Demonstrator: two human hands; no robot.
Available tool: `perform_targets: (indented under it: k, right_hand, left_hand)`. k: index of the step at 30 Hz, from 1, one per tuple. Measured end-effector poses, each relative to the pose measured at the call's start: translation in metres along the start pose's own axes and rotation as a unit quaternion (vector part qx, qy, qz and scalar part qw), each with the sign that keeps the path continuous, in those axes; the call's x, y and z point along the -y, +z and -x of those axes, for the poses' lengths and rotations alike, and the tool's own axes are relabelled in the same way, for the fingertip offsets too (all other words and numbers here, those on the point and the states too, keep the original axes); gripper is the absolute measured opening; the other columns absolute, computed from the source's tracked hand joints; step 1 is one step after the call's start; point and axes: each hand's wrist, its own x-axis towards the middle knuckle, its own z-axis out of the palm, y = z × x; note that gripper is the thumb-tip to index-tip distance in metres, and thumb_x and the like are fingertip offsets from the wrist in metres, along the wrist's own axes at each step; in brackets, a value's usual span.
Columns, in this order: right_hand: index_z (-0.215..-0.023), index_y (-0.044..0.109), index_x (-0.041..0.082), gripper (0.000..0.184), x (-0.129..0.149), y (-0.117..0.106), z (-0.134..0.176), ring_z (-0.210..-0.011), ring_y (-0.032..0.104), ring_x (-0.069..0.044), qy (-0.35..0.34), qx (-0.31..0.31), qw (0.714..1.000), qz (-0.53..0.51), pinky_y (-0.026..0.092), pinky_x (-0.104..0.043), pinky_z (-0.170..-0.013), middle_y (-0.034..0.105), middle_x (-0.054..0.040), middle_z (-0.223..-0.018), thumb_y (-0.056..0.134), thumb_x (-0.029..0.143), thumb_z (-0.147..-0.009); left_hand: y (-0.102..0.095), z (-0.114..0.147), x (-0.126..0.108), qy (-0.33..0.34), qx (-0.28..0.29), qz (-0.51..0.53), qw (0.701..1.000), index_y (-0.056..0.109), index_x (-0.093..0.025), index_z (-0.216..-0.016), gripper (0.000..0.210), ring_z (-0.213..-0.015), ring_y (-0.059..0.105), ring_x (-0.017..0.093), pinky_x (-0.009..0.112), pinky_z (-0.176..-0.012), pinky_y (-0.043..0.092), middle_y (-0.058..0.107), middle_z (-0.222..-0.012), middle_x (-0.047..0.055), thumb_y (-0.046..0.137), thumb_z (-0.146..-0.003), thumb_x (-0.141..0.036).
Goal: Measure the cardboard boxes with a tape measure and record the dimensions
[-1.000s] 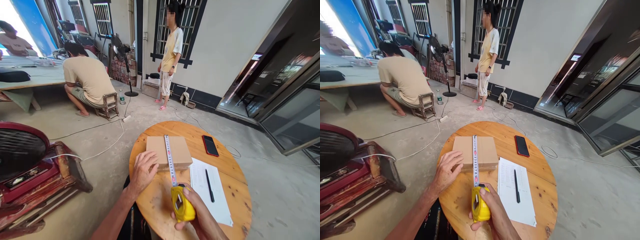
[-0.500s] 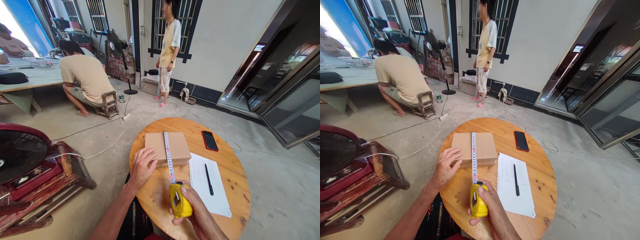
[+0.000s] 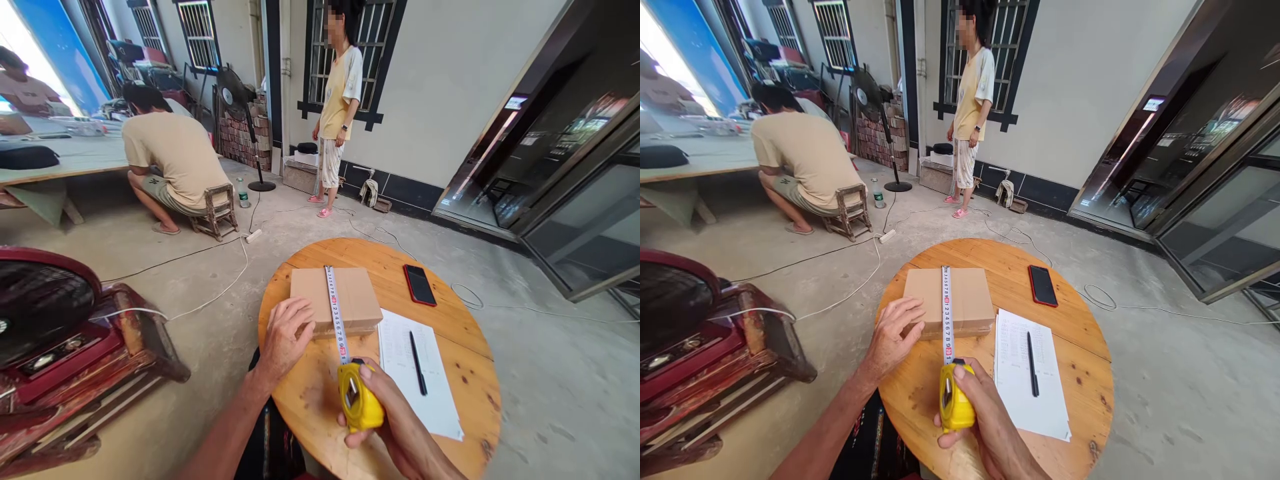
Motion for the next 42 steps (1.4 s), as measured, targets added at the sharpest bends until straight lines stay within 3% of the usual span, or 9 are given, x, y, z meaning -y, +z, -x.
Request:
perform_targets:
  k: [18, 34, 42]
  right_hand:
    - [-0.113, 0.055, 0.019, 0.044, -0.0068, -0.0045, 0.007, -0.075, 0.07, -0.02, 0.014, -0.004, 1.0, -0.003, 0.054, -0.022, -0.048, 0.056, -0.0021, -0.092, 0.059, 0.056, -0.088]
    - [-0.107, 0.056, 0.019, 0.044, -0.0051, -0.0023, 0.0072, -0.075, 0.07, -0.021, 0.011, -0.007, 1.0, -0.007, 0.052, -0.021, -0.047, 0.057, -0.0014, -0.087, 0.061, 0.057, -0.086]
    - [-0.116, 0.054, 0.021, 0.047, -0.0056, -0.0022, 0.0079, -0.075, 0.069, -0.019, -0.003, -0.001, 1.0, -0.007, 0.052, -0.022, -0.05, 0.058, -0.0022, -0.091, 0.061, 0.056, -0.086]
  left_hand:
    - [-0.001, -0.0011, -0.0009, -0.001, -0.007, 0.008, 1.0, 0.067, -0.022, -0.105, 0.024, -0.117, 0.055, 0.025, 0.045, -0.099, 0.045, 0.069, -0.117, 0.005, 0.06, -0.084, -0.012]
    - [-0.0001, -0.0005, -0.0002, 0.0, -0.006, 0.003, 1.0, 0.068, -0.023, -0.105, 0.025, -0.117, 0.056, 0.025, 0.046, -0.1, 0.045, 0.069, -0.117, 0.005, 0.06, -0.084, -0.012]
    - [-0.0015, -0.0015, -0.0028, -0.01, 0.006, -0.001, 1.0, 0.066, -0.023, -0.106, 0.024, -0.118, 0.055, 0.026, 0.048, -0.101, 0.044, 0.068, -0.12, 0.006, 0.058, -0.086, -0.013]
